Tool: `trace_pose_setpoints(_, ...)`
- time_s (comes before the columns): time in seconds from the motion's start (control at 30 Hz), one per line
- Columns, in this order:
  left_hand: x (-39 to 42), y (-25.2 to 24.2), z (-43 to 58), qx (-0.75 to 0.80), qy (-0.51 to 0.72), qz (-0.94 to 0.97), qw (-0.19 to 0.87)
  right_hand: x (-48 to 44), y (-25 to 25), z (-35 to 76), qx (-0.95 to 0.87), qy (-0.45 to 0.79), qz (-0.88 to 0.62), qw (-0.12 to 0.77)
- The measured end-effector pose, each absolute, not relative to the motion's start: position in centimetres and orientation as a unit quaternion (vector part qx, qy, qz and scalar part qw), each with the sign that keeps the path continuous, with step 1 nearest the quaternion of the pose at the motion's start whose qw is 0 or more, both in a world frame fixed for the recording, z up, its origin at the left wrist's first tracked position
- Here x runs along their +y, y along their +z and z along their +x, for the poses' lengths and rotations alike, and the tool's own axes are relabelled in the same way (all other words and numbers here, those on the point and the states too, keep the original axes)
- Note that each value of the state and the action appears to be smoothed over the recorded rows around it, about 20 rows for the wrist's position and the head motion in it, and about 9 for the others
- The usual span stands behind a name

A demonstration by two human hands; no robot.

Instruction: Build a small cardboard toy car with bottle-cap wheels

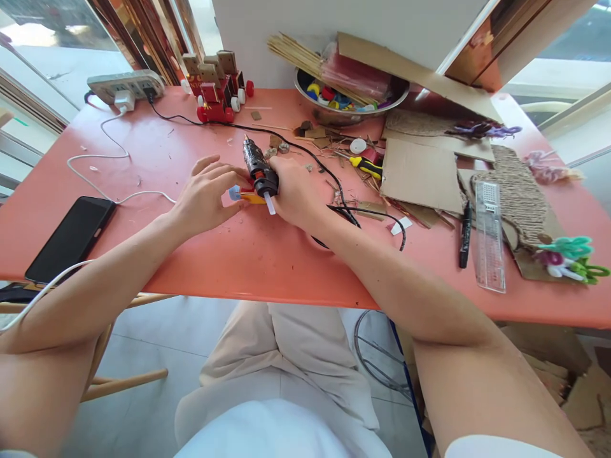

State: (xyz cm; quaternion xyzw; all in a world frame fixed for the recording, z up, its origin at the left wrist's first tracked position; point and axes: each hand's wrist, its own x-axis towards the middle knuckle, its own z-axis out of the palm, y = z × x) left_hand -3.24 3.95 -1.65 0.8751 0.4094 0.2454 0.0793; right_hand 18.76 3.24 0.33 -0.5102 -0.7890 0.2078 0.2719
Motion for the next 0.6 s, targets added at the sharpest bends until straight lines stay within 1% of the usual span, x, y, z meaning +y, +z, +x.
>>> trace_pose_setpoints(0.3,3.9,-2.8,-2.9,0.420,0.278,0.860,0.080,3.2,0.0,19.0,-0.787,0.214,-0.513,0.267)
trace_pose_setpoints(0.47,4.1,-3.1,-3.2,0.399,0.279,0.871,0.069,3.2,0.8,18.7,-0.786,0.207,-0.523,0.258)
trace_pose_setpoints(0.6,4.2,-3.6,-3.6,0.386,0.291,0.874,0.053,3.2,1.8,20.0,-0.783,0.195,-0.513,0.293)
